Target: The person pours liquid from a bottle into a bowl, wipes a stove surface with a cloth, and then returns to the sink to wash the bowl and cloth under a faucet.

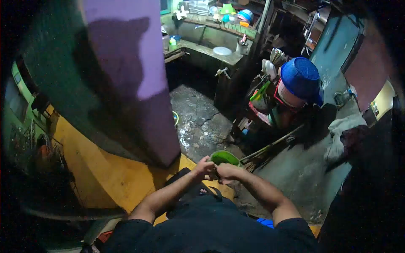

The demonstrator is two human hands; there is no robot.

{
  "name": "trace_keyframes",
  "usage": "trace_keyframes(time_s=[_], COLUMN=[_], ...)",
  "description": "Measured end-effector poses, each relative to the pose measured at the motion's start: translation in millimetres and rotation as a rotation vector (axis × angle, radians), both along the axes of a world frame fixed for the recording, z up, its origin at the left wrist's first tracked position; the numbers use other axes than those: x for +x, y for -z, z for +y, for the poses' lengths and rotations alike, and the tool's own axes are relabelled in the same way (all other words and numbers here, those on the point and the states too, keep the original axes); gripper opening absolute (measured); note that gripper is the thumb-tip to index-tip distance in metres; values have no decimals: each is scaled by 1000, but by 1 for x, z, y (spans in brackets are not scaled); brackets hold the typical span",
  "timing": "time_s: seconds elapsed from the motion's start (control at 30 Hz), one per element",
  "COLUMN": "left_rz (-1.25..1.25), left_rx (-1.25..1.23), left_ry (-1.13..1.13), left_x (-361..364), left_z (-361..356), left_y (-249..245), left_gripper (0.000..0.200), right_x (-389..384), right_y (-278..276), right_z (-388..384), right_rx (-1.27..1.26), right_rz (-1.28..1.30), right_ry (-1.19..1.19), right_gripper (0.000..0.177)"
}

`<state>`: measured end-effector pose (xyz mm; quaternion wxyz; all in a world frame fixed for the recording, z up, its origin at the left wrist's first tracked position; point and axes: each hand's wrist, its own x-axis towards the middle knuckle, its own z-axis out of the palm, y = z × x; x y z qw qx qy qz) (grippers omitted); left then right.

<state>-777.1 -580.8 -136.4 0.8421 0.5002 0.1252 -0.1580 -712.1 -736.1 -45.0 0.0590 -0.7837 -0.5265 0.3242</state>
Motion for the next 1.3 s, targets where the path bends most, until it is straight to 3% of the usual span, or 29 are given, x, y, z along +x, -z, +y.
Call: trace_keyframes(time_s=[0.07,0.1,0.2,0.23,0.33,0.37,0.47,0.6,0.67,0.73,0.87,0.9,1.0,1.07,1.13,1.2,1.3], left_rz=[245,207,209,158,45,186,169,140,155,206,167,172,229,296,287,295,436], left_rx=[-75,-93,-104,-152,-138,-122,-119,-150,-106,-36,-118,-148,-173,-165,-178,-343,-310], left_ry=[-89,-113,-116,-89,-7,-79,-70,30,22,-15,-27,-63,-237,-347,-592,-832,-1092], left_x=[15,27,74,92,153,158,210,276,305,336,379,388,417,433,436,420,381], left_z=[10,17,44,58,91,93,116,150,170,185,223,231,253,280,307,341,369], left_y=[-51,-55,-46,-28,18,-23,-36,-55,-65,-38,-31,-40,-19,12,23,72,112], left_gripper=[42,44,44,45,46,45,43,41,49,54,52,46,62,85,79,73,68], right_x=[30,48,89,113,158,172,235,293,326,345,396,411,460,502,546,592,654], right_y=[-39,-29,-46,-3,-1,-20,-12,-27,-15,-32,-26,-25,-22,-7,10,22,1], right_z=[27,35,63,69,95,108,138,166,178,200,246,255,291,312,325,340,365], right_rx=[-136,-50,-144,-83,-46,-113,-286,-255,-234,-271,-282,-237,-237,-284,-211,-208,-163], right_rz=[-31,-89,-38,-74,-192,-126,-4,-125,-87,-137,-176,-173,-189,-180,-236,-252,-226], right_ry=[-181,-270,-153,-63,-7,-59,-165,-181,-63,-138,-203,-217,-308,-326,-352,-401,-383], right_gripper=[21,18,20,23,28,31,34,34,33,30,21,22,24,28,24,21,20])
